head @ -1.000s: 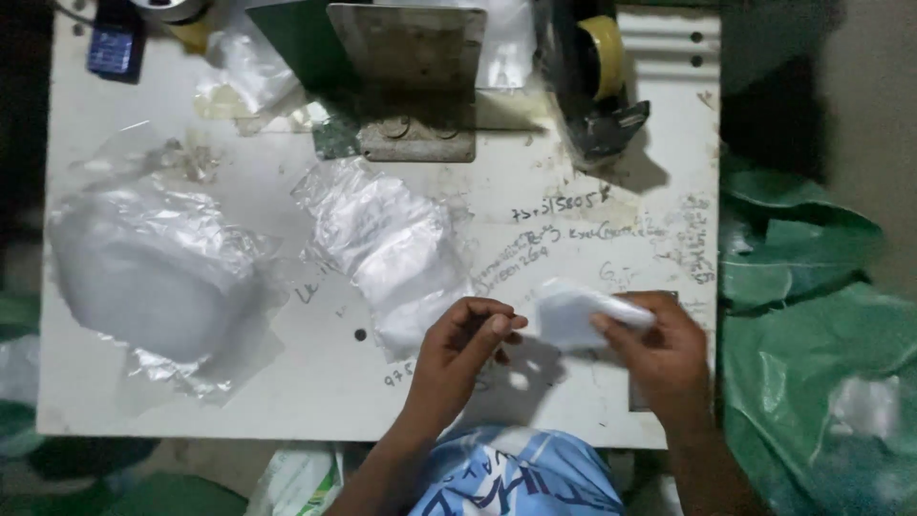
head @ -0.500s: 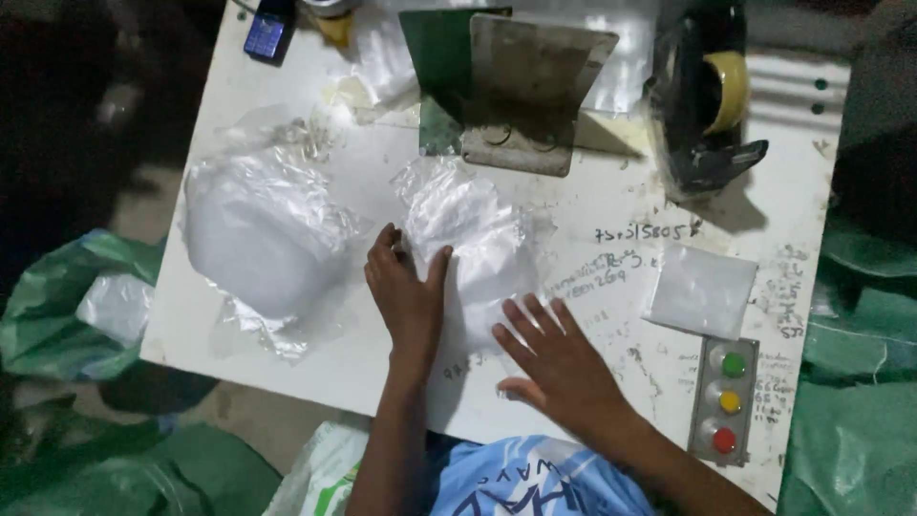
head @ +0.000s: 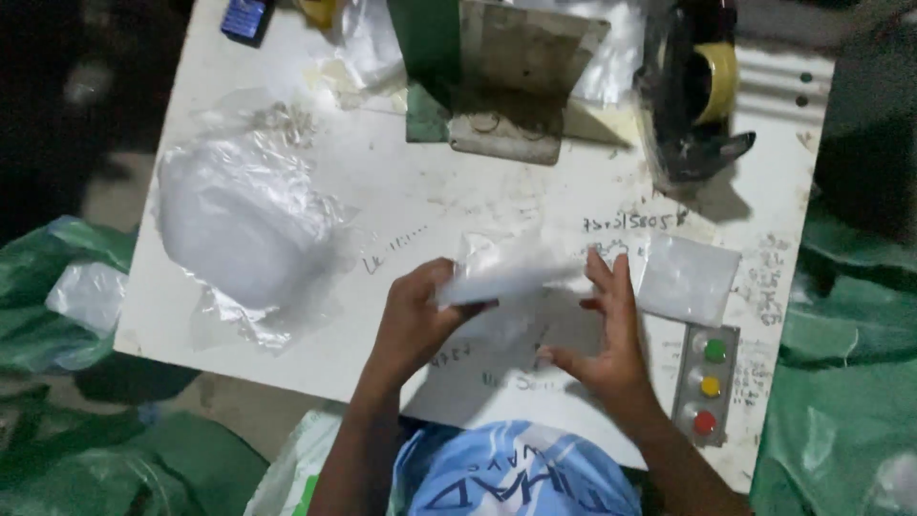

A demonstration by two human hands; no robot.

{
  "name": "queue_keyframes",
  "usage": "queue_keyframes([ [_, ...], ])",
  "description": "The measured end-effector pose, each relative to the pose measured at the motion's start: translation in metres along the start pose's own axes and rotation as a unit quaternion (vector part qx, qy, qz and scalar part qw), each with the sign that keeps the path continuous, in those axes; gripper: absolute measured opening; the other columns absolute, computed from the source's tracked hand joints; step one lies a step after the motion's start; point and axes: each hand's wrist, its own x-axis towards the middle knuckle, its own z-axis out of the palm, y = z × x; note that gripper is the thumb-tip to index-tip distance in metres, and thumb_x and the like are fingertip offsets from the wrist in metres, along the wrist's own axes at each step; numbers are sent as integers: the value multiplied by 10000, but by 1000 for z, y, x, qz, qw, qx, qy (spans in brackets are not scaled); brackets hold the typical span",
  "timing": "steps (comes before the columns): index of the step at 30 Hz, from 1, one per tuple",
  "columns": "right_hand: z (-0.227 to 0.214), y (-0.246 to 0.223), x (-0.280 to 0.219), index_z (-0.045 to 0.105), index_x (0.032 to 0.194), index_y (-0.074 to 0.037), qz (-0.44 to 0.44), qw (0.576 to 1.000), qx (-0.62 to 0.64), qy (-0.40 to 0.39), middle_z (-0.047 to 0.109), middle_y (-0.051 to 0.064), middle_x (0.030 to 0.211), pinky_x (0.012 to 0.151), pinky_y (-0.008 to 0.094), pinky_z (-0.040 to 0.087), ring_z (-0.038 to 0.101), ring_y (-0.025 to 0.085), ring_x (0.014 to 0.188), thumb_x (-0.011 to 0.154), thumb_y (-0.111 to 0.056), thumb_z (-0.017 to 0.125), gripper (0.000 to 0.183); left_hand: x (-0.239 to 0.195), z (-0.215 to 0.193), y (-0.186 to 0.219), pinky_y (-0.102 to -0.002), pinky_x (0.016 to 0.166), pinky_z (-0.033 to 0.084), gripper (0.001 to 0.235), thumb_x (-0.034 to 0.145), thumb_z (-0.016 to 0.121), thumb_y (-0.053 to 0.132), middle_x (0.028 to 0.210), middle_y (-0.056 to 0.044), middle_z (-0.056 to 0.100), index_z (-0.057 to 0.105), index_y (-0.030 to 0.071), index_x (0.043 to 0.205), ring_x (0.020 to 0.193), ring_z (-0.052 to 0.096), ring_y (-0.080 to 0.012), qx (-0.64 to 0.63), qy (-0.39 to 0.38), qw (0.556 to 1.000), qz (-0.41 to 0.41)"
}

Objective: Folding thin plastic bags on a workbench in a factory setting

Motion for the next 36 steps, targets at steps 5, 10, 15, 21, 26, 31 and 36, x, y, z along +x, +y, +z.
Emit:
queue_keyframes([
  [5, -3, 122, -33, 755, 1179, -117, -111, 988, 30, -99, 557, 73, 1367, 945, 268, 606, 642, 184, 1148, 724, -103, 897, 476, -69, -5, 14, -378, 861, 533, 502, 544, 505, -69, 1245, -131, 638, 674, 76, 994, 1020, 662, -276, -84, -170, 966, 174],
  [10, -15, 11, -28, 639, 1453, -123, 456, 858, 70, -224, 801, 199, 1302, 730, 401, 697, 827, 336, 962, 766, -218, 779, 707, -124, 19, -8, -291, 623, 337, 434, 1067, 541, 476, 707, 35, 471, 509, 153, 778, 676, 452, -94, -108, -354, 896, -246],
  [15, -19, 20, -48, 367, 1569, -252, 162, 915, -114, -350, 406, 16, 1614, 1198, 408, 372, 461, 236, 1468, 757, -527, 781, 952, -109, 34, 9, -295, 564, 316, 512, 1018, 646, 456, 606, 50, 424, 458, 168, 639, 593, 444, -77, -133, -209, 895, -372],
  [21, 7, -19, -32, 767, 1267, -126, 341, 938, -53, -46, 822, 110, 929, 642, 322, 572, 730, 204, 764, 899, -317, 673, 426, -74, 44, 20, -366, 727, 522, 250, 993, 618, 323, 972, -65, 703, 680, 87, 1047, 878, 691, -233, 51, 166, 983, 51],
  [26, 30, -20, -39, 703, 1273, -76, 314, 925, 57, 207, 792, 170, 1066, 774, 409, 648, 762, 297, 994, 902, -327, 641, 453, -75, 62, 32, -469, 1117, 455, 964, 835, 742, 380, 1617, -166, 436, 221, 112, 1600, 1422, 510, -336, -225, -10, 959, -170],
  [31, 38, 51, -53, 224, 1581, -71, 139, 988, 56, 25, 500, 188, 1488, 1089, 388, 431, 533, 252, 1316, 682, -436, 727, 1092, -71, 64, 31, -270, 1089, 426, 537, 902, 697, 291, 1603, -46, 499, 629, 66, 1384, 1368, 487, -115, -451, -11, 873, -185],
  [36, 48, 5, -31, 574, 1323, 70, 277, 912, 293, 72, 656, 259, 1176, 888, 555, 554, 646, 405, 1078, 892, -51, 611, 449, -68, 18, -11, -285, 891, 532, 124, 1020, 635, 241, 1005, -31, 667, 661, 122, 994, 969, 655, -154, -281, 132, 950, -23],
])
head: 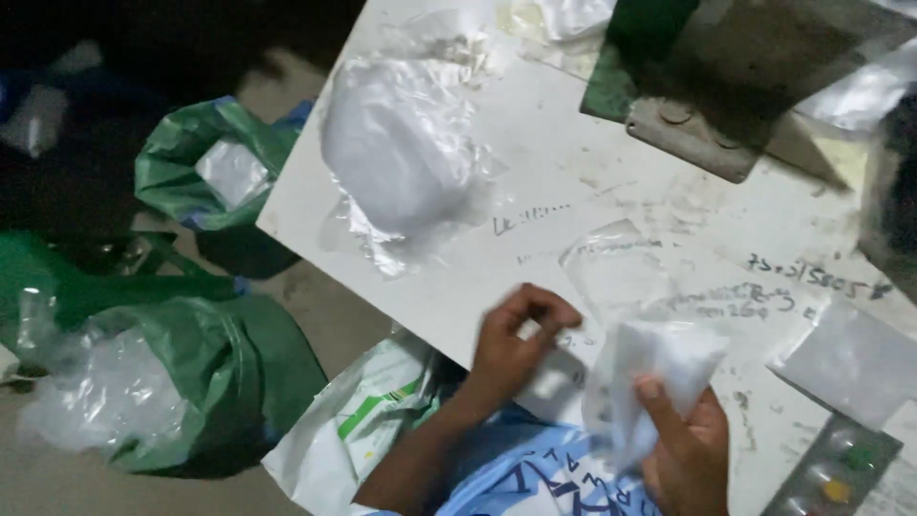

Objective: Folding thin plastic bags on a workbench in a factory setting

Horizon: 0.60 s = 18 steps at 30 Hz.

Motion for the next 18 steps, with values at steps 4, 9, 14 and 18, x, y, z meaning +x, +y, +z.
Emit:
queue_keyframes([
  [4, 7, -14, 4, 534, 1369, 1, 4, 999, -16, 51, 635, 215, 1226, 926, 560, 550, 625, 381, 1086, 884, -7, 597, 489, 51, -79, 7, -266, 750, 525, 161, 976, 682, 271, 936, -20, 644, 628, 123, 1010, 848, 585, -136, 131, 407, 904, -2],
  [9, 4, -13, 1, 471, 1496, -24, -57, 998, 4, 3, 591, 182, 1276, 967, 489, 499, 583, 351, 1152, 838, -97, 548, 667, 85, -144, -15, -348, 806, 477, 280, 937, 635, 406, 996, -23, 626, 681, 132, 969, 887, 599, -179, 326, 334, 880, -92],
  [14, 4, -17, -5, 601, 1357, -29, -48, 995, -41, 75, 661, 140, 1138, 809, 424, 538, 636, 297, 997, 905, -140, 640, 468, 76, -131, -19, -372, 633, 347, 612, 1029, 270, 653, 710, 3, 443, 445, 121, 782, 673, 423, -154, 369, 302, 878, -32],
  [18, 9, -22, -8, 651, 1259, -18, -74, 986, -91, 121, 677, 113, 1071, 801, 357, 540, 633, 229, 959, 903, -160, 701, 387, 50, -99, -17, -357, 625, 485, 216, 953, 601, 103, 977, -96, 660, 647, 59, 1160, 776, 624, -241, 473, 178, 839, 202],
])
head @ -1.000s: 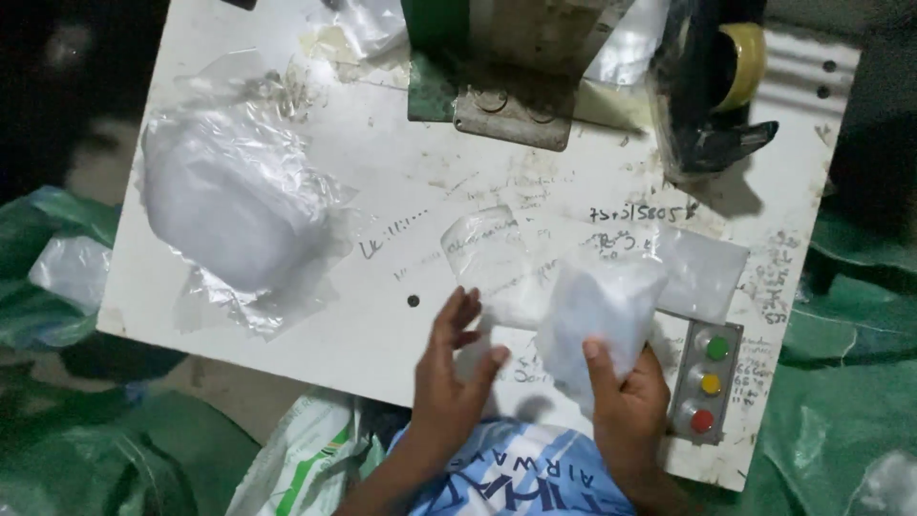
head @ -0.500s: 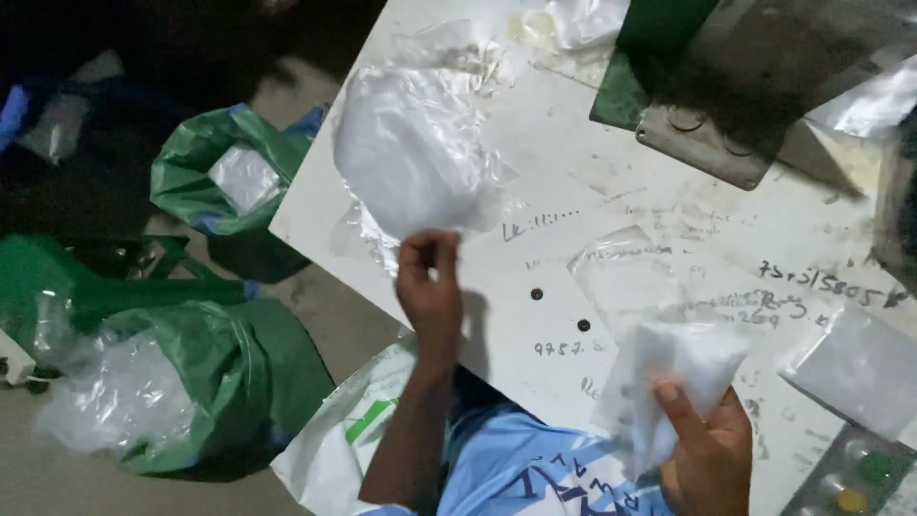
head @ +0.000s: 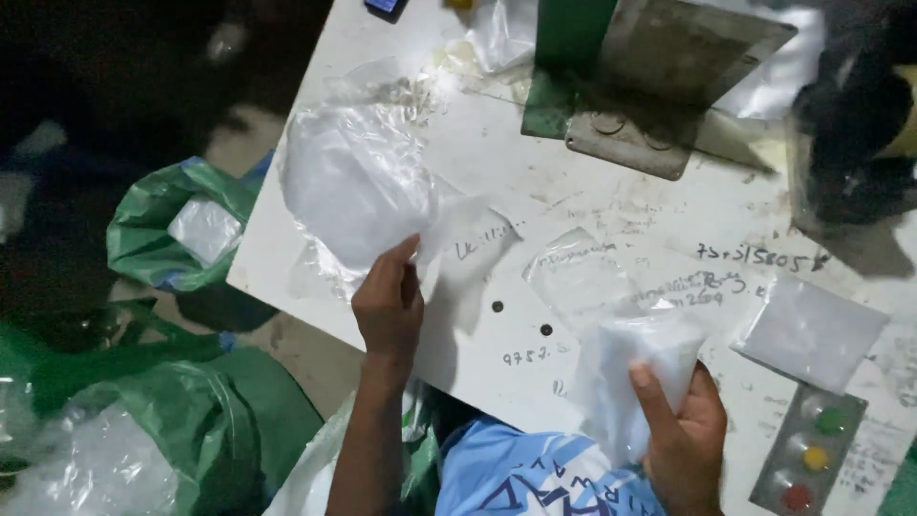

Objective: Folding thin plastic bags on a workbench in a factory setting

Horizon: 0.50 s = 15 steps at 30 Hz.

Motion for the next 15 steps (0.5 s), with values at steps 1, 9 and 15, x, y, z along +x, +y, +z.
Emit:
queue_keyframes([
  [1, 0, -3, -1, 669, 1211, -26, 0, 999, -39, 8, 679, 98, 1020, 761, 335, 533, 630, 206, 910, 910, -181, 717, 342, -10, 0, 8, -292, 635, 496, 431, 836, 640, -154, 994, -77, 718, 702, 84, 1191, 740, 644, -175, -46, 13, 999, 10],
  [9, 14, -17, 3, 733, 1235, -85, 81, 978, -75, -178, 760, 156, 1069, 669, 431, 629, 717, 297, 905, 840, -96, 722, 396, -57, 46, 93, -247, 622, 471, 185, 717, 729, -18, 751, 27, 644, 671, 136, 802, 700, 585, -87, -451, -237, 804, -308],
  [15, 7, 4, 12, 709, 1153, 2, -80, 986, -98, -104, 707, 149, 1025, 818, 373, 555, 682, 268, 955, 901, -87, 715, 268, -52, 43, 103, -189, 604, 483, 253, 993, 651, 340, 718, 34, 570, 615, 114, 885, 622, 543, -45, -568, -224, 604, -512],
])
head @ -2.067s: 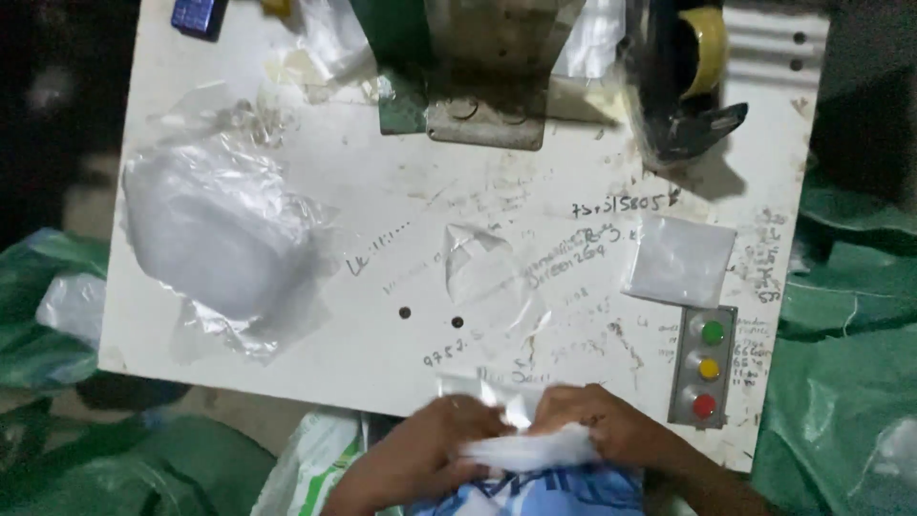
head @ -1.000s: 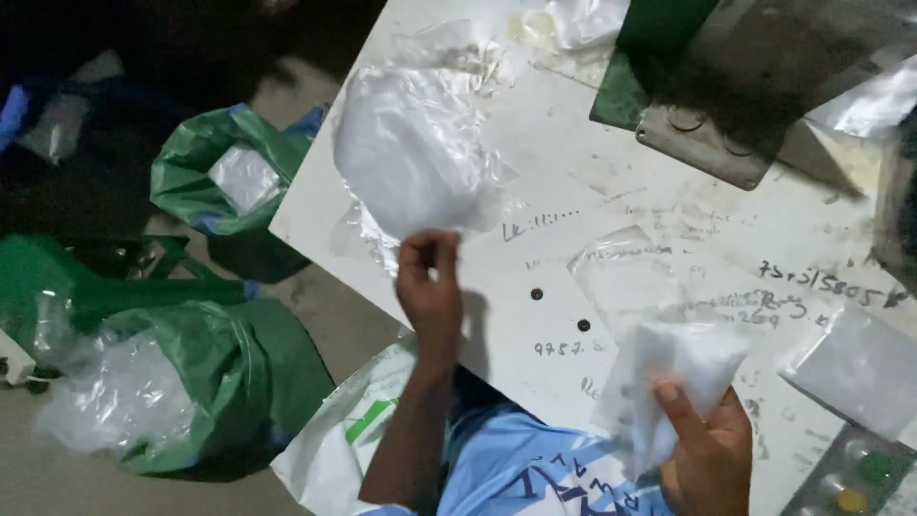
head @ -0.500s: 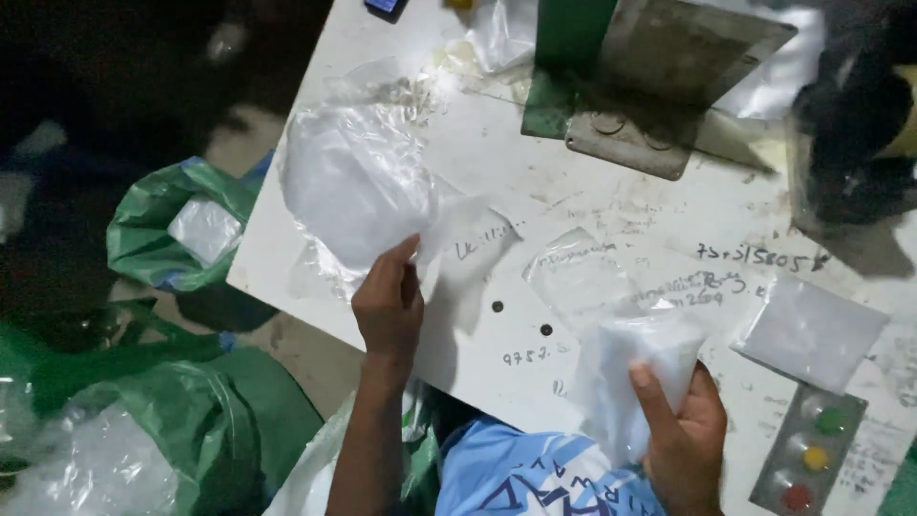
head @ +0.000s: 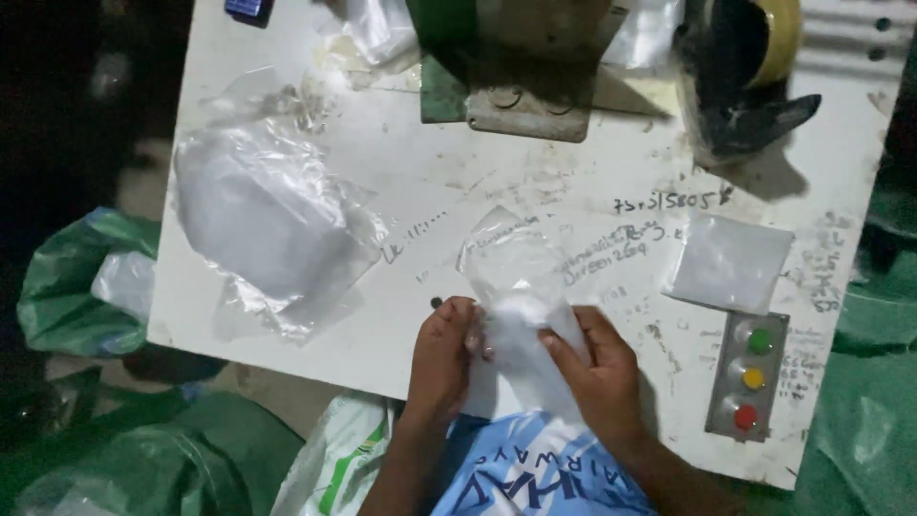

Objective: Folding thin plastic bags on a workbench in a factory setting

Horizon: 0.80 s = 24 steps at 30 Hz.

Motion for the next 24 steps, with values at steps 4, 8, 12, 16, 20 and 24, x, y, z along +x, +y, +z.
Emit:
queue_keyframes([
  [4, 0, 40, -3, 691, 1305, -50, -184, 976, -85, -74, 760, 98, 1281, 988, 274, 540, 713, 147, 1146, 925, -164, 694, 396, 9, 5, -42, -252, 567, 462, 54, 941, 638, 130, 769, -22, 665, 658, 87, 915, 657, 576, -89, 73, 49, 982, 169],
  [8, 6, 26, -3, 637, 1025, -133, -167, 887, -410, -133, 644, 45, 1005, 576, 459, 509, 631, 270, 759, 986, -127, 558, 89, -17, 22, -44, -227, 489, 410, 234, 958, 694, 252, 583, 10, 581, 668, 77, 804, 542, 492, -53, 282, 80, 901, 320],
  [12, -5, 34, 8, 538, 1376, -160, -215, 939, -252, -94, 653, 208, 1169, 785, 493, 551, 658, 386, 1109, 860, -89, 697, 544, -1, 13, -31, -398, 559, 423, 143, 973, 734, 239, 647, -59, 586, 766, 101, 996, 551, 519, -258, 618, 24, 518, 591],
  [16, -11, 28, 27, 479, 1399, -76, 68, 946, 277, -154, 672, 87, 861, 737, 242, 453, 633, 120, 813, 910, -207, 722, 561, 11, -9, -56, -398, 475, 338, 320, 1004, 738, 277, 604, -69, 523, 694, 97, 744, 505, 497, -246, 618, 123, 553, 545],
  [20, -13, 32, 6, 378, 1551, -34, -134, 944, 199, -228, 527, 135, 1517, 1120, 311, 453, 514, 200, 1381, 1012, -164, 589, 594, 5, -6, -69, -305, 711, 510, 184, 1014, 712, 269, 865, -20, 746, 779, 99, 1037, 686, 628, -150, 510, 188, 746, 385],
  [24, -26, 64, 8, 684, 793, -100, -108, 964, -129, -205, 709, 25, 885, 718, 350, 516, 661, 174, 852, 820, -91, 600, 89, -25, 22, -56, -344, 694, 537, 191, 919, 723, 280, 907, -40, 761, 747, 100, 978, 730, 688, -223, 585, -3, 587, 560],
])
